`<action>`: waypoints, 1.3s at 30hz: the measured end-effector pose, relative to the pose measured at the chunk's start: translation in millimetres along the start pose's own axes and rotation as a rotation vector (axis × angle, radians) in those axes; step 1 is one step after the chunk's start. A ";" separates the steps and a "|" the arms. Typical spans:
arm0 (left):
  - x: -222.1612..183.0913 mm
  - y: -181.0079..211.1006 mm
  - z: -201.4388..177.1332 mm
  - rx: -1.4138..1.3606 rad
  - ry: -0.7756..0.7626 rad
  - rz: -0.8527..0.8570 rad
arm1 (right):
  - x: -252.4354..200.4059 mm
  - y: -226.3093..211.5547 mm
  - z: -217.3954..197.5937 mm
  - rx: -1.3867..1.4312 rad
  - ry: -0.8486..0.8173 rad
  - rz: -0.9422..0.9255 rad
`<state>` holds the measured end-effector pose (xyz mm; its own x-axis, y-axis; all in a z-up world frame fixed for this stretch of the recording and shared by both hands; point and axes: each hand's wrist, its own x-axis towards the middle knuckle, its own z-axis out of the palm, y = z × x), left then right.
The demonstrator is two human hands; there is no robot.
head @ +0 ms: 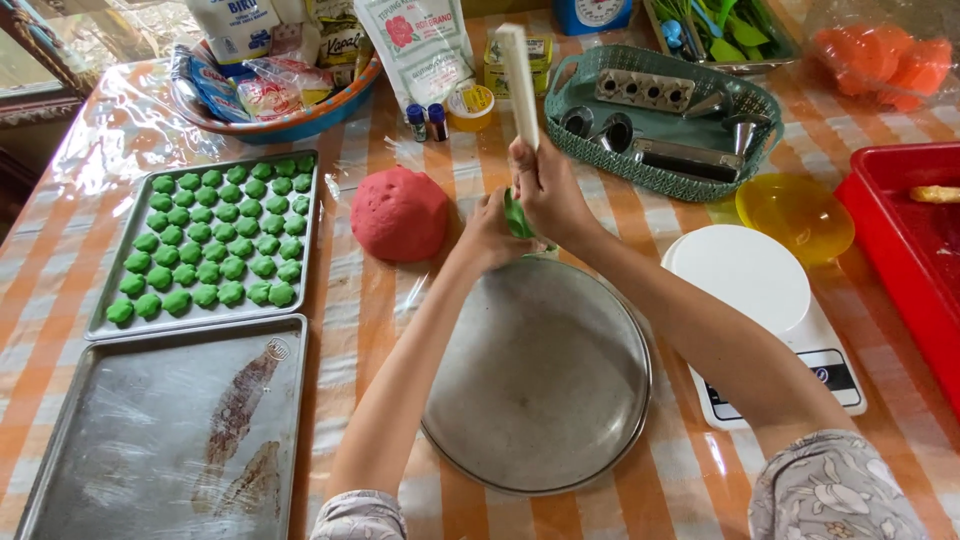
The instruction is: Preparing green dough by forming small balls and rolling out a larger piece on a metal plate.
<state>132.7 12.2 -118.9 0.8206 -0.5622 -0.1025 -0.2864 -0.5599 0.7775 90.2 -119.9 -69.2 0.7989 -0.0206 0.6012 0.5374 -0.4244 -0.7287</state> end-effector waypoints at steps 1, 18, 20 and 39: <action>7.1 -2.8 5.9 0.125 0.072 -0.056 | 4.5 -17.0 -1.4 -0.042 0.068 -0.054; 45.3 -45.1 20.1 0.276 0.067 0.218 | 19.3 62.4 45.7 -0.166 0.185 0.036; 40.1 -46.3 20.2 0.269 0.102 0.321 | 17.6 64.9 48.3 -0.143 0.164 0.047; 32.6 -44.1 24.1 0.335 0.208 0.163 | 11.6 -11.0 28.8 -0.029 0.345 0.101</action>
<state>160.2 3.9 -171.4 0.8237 -0.5443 0.1590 -0.5375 -0.6600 0.5250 101.3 -89.4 -63.7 0.7065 -0.3664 0.6055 0.4486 -0.4298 -0.7836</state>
